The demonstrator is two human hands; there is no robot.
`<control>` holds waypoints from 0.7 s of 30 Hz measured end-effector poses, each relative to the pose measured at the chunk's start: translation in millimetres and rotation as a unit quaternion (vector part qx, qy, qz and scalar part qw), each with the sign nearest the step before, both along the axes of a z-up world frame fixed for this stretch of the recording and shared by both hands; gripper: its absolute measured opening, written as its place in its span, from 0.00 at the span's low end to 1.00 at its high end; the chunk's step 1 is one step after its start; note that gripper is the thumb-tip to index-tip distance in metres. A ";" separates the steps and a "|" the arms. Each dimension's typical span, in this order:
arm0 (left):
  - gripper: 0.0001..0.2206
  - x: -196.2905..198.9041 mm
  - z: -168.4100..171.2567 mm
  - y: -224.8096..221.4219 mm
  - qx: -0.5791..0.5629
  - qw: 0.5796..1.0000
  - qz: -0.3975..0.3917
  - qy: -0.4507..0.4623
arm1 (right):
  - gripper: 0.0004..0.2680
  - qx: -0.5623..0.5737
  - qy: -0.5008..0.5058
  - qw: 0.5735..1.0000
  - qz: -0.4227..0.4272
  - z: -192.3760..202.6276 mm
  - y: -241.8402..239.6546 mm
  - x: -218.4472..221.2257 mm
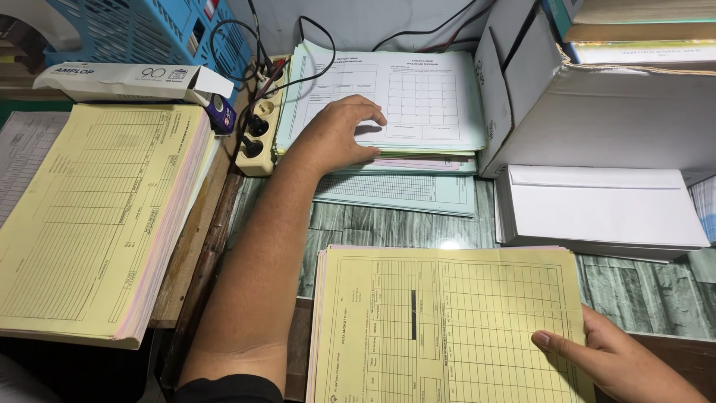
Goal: Sorting, folding, and organizing various printed forms and envelopes on a desk.
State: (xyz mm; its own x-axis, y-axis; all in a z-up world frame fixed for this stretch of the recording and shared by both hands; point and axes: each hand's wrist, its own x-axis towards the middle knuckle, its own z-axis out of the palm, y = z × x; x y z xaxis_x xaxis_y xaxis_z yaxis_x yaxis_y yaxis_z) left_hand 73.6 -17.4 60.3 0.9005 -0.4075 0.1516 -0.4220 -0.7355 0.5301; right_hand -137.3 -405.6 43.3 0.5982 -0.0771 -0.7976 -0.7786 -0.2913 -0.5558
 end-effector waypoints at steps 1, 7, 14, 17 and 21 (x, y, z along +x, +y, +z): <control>0.16 1.5 -2.8 1.7 0.000 1.000 -0.001 0.001 | 0.19 0.000 0.001 1.000 -0.001 13.0 9.0 2.1; 0.14 3.3 -4.1 4.4 -0.022 0.999 -0.011 -0.033 | 0.18 -0.045 0.072 0.996 -0.024 38.0 25.7 4.8; 0.13 -5.1 8.5 -1.3 -0.016 1.000 -0.004 -0.020 | 0.18 -0.027 0.031 0.999 -0.008 24.8 16.9 3.2; 0.12 -4.0 7.7 -3.1 -0.005 0.999 -0.009 -0.032 | 0.18 -0.027 0.034 0.999 -0.009 12.3 8.3 0.9; 0.10 -0.1 2.4 -3.3 0.012 0.995 -0.030 -0.095 | 0.18 0.001 -0.017 1.000 0.013 -9.2 -5.5 -1.7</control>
State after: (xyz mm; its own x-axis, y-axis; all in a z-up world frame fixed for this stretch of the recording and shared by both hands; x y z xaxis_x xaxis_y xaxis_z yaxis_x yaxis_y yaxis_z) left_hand 73.5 -20.8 62.7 0.8308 -0.4648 0.3062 -0.5560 -0.7179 0.4189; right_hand -139.0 -411.1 34.1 0.6269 -0.0595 -0.7768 -0.7512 -0.3105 -0.5825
